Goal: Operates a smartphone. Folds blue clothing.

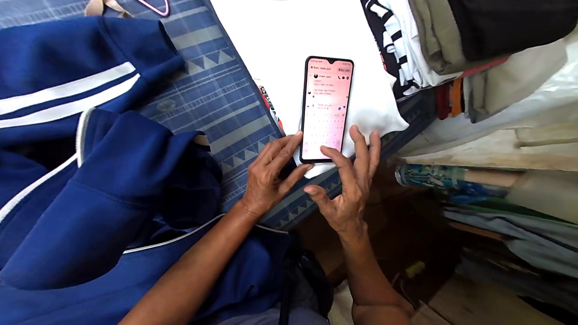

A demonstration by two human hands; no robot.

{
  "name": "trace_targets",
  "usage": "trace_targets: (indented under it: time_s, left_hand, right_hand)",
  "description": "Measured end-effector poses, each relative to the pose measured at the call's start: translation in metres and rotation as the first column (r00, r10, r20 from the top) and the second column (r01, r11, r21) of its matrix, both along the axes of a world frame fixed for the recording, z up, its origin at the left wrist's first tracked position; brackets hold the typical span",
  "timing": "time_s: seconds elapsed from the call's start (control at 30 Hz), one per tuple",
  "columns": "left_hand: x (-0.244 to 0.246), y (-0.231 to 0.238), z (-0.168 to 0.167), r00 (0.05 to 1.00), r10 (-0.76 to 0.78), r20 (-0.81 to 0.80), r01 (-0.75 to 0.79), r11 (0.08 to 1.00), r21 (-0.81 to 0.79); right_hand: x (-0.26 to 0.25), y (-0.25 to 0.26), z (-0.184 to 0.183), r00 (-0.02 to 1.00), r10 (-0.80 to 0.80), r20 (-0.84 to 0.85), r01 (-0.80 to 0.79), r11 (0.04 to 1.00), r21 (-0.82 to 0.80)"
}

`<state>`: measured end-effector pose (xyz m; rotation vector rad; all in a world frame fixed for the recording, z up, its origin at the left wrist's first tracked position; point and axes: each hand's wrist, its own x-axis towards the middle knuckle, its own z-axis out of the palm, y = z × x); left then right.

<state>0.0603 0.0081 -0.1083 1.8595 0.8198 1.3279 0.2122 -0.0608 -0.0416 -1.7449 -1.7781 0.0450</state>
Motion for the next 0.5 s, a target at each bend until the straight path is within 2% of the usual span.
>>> trace_targets:
  time_s: [0.13,0.33,0.5]
  left_hand:
    - [0.0,0.0,0.0,1.0,-0.003,0.007,0.003,1.0,0.002]
    - [0.0,0.0,0.0,1.0,-0.001,0.01,0.001,1.0,-0.006]
    - [0.0,0.0,-0.001,1.0,-0.002,0.006,0.002,1.0,0.0]
  right_hand:
    - [-0.002,0.002,-0.001,1.0,0.001,0.005,-0.001,1.0,-0.022]
    - [0.017,0.0,0.006,0.991,-0.121,0.053,0.12,0.993,0.014]
    - [0.015,-0.003,0.002,0.992,-0.113,0.053,0.114,0.993,-0.01]
